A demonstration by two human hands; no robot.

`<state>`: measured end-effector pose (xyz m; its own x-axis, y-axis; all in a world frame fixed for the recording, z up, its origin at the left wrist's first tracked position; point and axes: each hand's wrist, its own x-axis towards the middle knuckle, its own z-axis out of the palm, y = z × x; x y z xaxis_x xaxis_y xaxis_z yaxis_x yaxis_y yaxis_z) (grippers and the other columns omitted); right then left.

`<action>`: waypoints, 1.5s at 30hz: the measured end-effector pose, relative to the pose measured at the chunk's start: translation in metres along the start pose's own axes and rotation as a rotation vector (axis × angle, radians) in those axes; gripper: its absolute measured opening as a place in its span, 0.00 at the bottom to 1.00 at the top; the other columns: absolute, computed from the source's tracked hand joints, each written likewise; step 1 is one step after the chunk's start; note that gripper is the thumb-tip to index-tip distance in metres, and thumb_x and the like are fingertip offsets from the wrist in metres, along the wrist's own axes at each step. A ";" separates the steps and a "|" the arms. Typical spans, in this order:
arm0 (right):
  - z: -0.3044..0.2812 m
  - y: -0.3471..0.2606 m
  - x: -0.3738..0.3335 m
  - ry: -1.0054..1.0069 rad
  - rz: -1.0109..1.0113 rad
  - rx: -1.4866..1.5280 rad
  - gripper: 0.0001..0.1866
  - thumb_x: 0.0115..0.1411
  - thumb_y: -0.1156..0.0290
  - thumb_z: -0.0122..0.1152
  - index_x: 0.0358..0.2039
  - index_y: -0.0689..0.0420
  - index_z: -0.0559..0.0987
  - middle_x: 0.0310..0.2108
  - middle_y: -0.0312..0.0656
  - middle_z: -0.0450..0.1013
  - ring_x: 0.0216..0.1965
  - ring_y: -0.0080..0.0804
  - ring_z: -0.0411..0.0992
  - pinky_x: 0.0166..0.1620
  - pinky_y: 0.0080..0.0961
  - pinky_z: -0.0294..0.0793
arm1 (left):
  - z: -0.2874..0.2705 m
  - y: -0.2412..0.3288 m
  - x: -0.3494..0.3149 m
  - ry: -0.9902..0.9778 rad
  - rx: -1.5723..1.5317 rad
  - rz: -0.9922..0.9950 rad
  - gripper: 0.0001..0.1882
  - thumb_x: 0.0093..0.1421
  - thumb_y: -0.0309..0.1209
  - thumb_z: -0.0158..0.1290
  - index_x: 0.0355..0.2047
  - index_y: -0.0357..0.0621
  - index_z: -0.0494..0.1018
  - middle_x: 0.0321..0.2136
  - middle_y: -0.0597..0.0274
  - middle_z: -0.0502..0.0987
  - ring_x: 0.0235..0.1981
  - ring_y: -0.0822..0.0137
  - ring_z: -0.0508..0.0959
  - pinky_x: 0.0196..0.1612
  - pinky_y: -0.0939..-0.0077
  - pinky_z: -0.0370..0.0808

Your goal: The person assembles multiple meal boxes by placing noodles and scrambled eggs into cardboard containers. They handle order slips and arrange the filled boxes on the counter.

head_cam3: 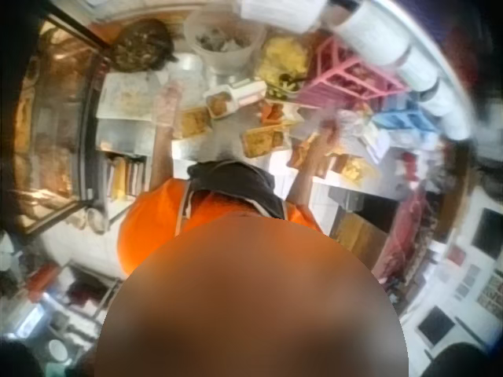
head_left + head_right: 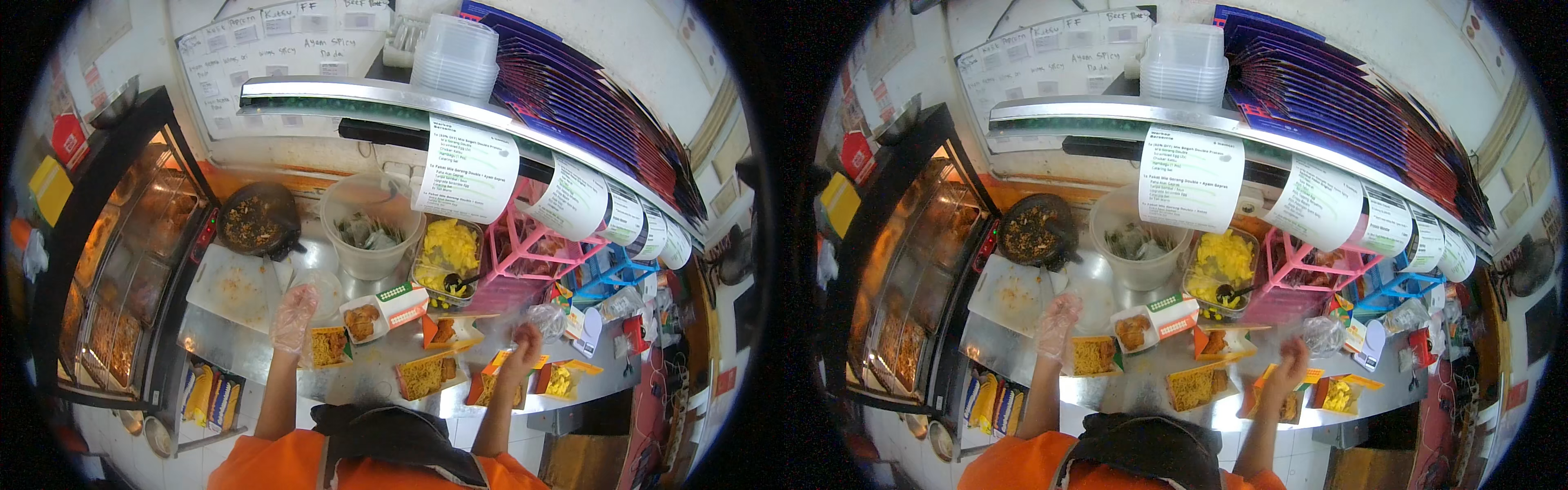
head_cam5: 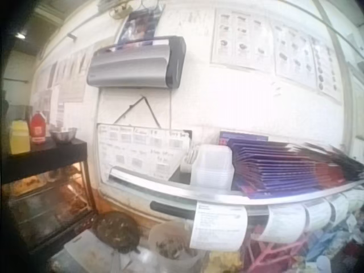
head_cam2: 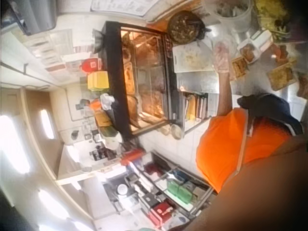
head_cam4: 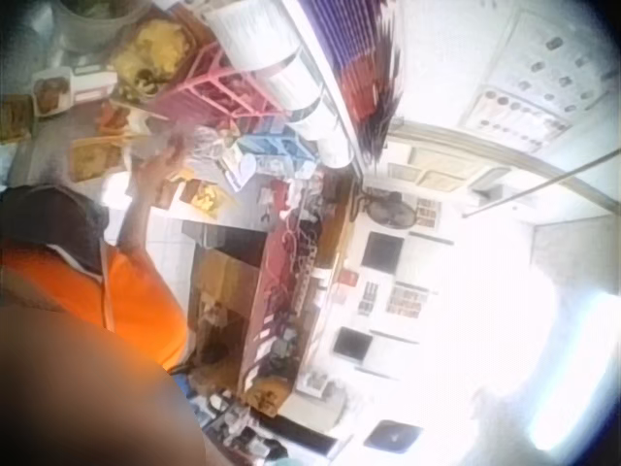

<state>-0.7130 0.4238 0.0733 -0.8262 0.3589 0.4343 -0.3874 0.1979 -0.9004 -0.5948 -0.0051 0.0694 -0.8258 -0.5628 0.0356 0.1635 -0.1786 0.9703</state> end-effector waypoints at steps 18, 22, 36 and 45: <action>0.265 -0.040 -0.035 -0.999 -0.329 -0.600 0.36 0.57 0.67 0.60 0.66 0.50 0.62 0.67 0.57 0.53 0.58 0.61 0.65 0.55 0.49 0.73 | 0.013 0.009 0.007 -0.053 -0.002 -0.054 0.18 0.63 0.32 0.60 0.51 0.38 0.72 0.45 0.64 0.76 0.48 0.71 0.73 0.54 0.76 0.69; 0.263 -0.032 -0.043 -0.971 -0.346 -0.567 0.40 0.56 0.68 0.60 0.69 0.47 0.56 0.69 0.55 0.49 0.60 0.61 0.63 0.55 0.49 0.73 | 0.001 -0.001 0.009 -0.049 -0.064 -0.150 0.17 0.63 0.30 0.60 0.51 0.37 0.72 0.44 0.63 0.77 0.46 0.69 0.75 0.54 0.74 0.70; 0.260 -0.029 -0.050 -0.962 -0.295 -0.529 0.47 0.53 0.71 0.61 0.72 0.44 0.52 0.73 0.50 0.43 0.58 0.59 0.66 0.51 0.45 0.76 | -0.002 -0.022 0.020 -0.177 -0.107 -0.215 0.17 0.62 0.26 0.60 0.51 0.38 0.72 0.43 0.63 0.76 0.47 0.69 0.76 0.55 0.74 0.71; 0.264 -0.030 -0.045 -1.047 -0.187 -0.558 0.47 0.53 0.72 0.62 0.72 0.45 0.52 0.74 0.50 0.38 0.65 0.61 0.60 0.55 0.45 0.75 | -0.012 -0.019 0.006 -0.124 -0.115 -0.152 0.18 0.63 0.32 0.62 0.50 0.40 0.72 0.44 0.65 0.76 0.47 0.71 0.75 0.56 0.74 0.70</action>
<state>-0.7719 0.1606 0.0741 -0.8079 -0.5818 0.0941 -0.5199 0.6283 -0.5788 -0.5965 -0.0150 0.0484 -0.9044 -0.4203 -0.0733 0.0865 -0.3490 0.9331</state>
